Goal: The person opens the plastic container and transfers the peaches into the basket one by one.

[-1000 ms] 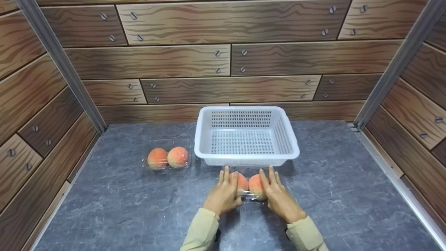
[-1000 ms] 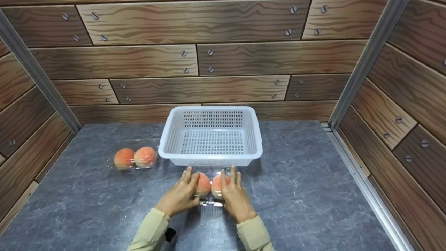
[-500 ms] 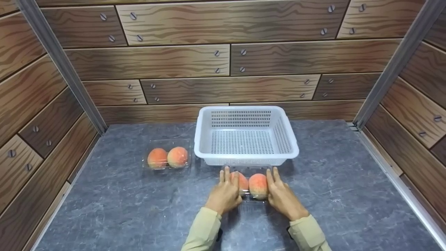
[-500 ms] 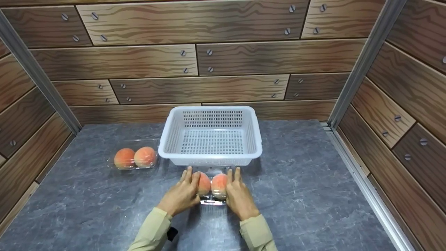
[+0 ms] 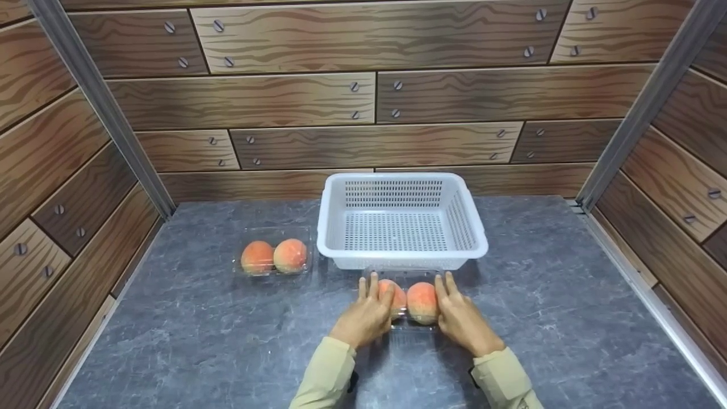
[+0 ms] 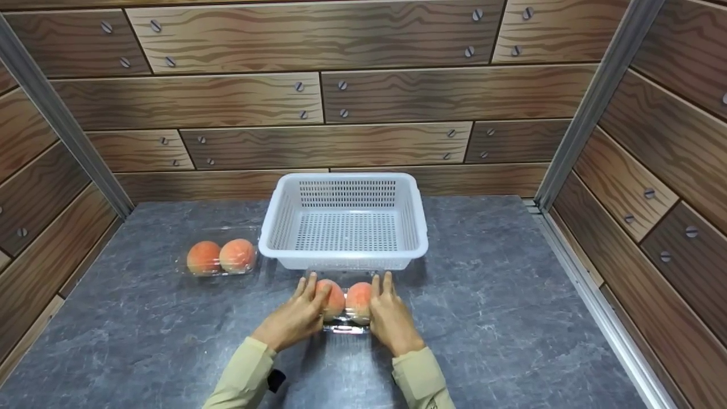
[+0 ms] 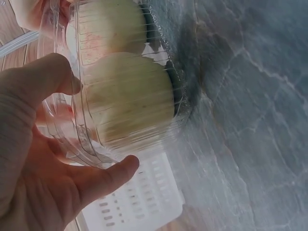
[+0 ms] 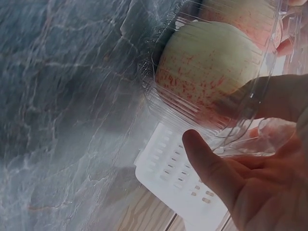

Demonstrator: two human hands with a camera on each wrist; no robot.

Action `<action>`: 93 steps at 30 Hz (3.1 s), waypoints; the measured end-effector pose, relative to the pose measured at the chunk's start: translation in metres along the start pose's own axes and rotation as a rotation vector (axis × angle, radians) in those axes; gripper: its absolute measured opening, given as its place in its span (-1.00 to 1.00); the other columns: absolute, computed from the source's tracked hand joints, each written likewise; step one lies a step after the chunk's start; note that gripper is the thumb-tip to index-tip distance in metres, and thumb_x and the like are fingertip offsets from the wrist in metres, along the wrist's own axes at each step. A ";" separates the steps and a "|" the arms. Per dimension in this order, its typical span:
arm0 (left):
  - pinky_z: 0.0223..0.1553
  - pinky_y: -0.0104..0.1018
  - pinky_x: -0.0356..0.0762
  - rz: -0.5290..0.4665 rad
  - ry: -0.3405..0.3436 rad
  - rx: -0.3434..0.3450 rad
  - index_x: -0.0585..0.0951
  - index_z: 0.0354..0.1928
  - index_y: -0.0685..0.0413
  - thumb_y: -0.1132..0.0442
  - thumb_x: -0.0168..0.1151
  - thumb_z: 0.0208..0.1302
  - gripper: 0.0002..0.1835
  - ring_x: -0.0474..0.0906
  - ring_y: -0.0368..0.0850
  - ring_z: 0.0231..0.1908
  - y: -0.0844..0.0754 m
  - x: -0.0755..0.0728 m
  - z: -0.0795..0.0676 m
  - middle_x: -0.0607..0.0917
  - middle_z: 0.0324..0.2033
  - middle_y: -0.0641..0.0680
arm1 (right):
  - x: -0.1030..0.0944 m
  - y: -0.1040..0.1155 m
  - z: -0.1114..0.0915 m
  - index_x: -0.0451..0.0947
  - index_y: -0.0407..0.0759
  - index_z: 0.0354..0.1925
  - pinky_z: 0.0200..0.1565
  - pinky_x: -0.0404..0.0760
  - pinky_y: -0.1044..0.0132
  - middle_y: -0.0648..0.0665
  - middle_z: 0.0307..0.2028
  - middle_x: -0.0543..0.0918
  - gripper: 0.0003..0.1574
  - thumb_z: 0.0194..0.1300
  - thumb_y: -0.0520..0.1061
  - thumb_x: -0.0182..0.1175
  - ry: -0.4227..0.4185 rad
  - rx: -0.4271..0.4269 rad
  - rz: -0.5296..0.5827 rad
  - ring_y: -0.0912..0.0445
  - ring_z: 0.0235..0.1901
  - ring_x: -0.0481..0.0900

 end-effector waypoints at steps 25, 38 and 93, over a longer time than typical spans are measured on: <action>0.01 0.17 0.63 0.050 -0.014 0.066 0.35 0.31 0.30 0.51 0.54 -0.13 -0.12 0.33 0.69 0.19 -0.015 -0.003 -0.004 0.32 0.26 0.63 | 0.001 0.001 -0.001 0.33 -0.72 0.23 -0.31 0.71 -0.17 -0.81 0.17 0.33 -0.08 -0.20 -0.56 0.33 -0.028 -0.029 -0.022 -0.50 -0.39 0.63; -0.20 0.11 0.71 0.116 -0.083 0.044 0.42 0.23 0.21 0.66 0.43 -0.18 -0.19 0.40 0.67 0.12 -0.017 -0.003 -0.002 0.41 0.23 0.55 | 0.001 -0.001 0.000 0.33 -0.74 0.22 -0.33 0.72 -0.13 -0.82 0.15 0.33 -0.08 -0.21 -0.55 0.33 -0.041 -0.047 -0.026 -0.49 -0.38 0.64; -0.21 0.05 0.70 0.098 -0.306 -0.002 0.46 0.34 0.20 0.39 0.32 0.25 -0.41 0.67 0.18 -0.06 0.016 -0.046 -0.005 0.59 0.22 0.29 | -0.044 -0.029 0.008 0.64 -0.41 -0.05 -0.24 0.68 -0.12 -0.27 -0.25 0.73 -0.50 -0.05 -0.47 0.41 -0.333 0.021 0.123 -0.16 -0.30 0.71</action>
Point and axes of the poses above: each hand's wrist, its own z-axis towards the middle knuckle, its own x-axis out of the palm, y = z × x, the point moved 8 cm from there along z, towards the middle knuckle
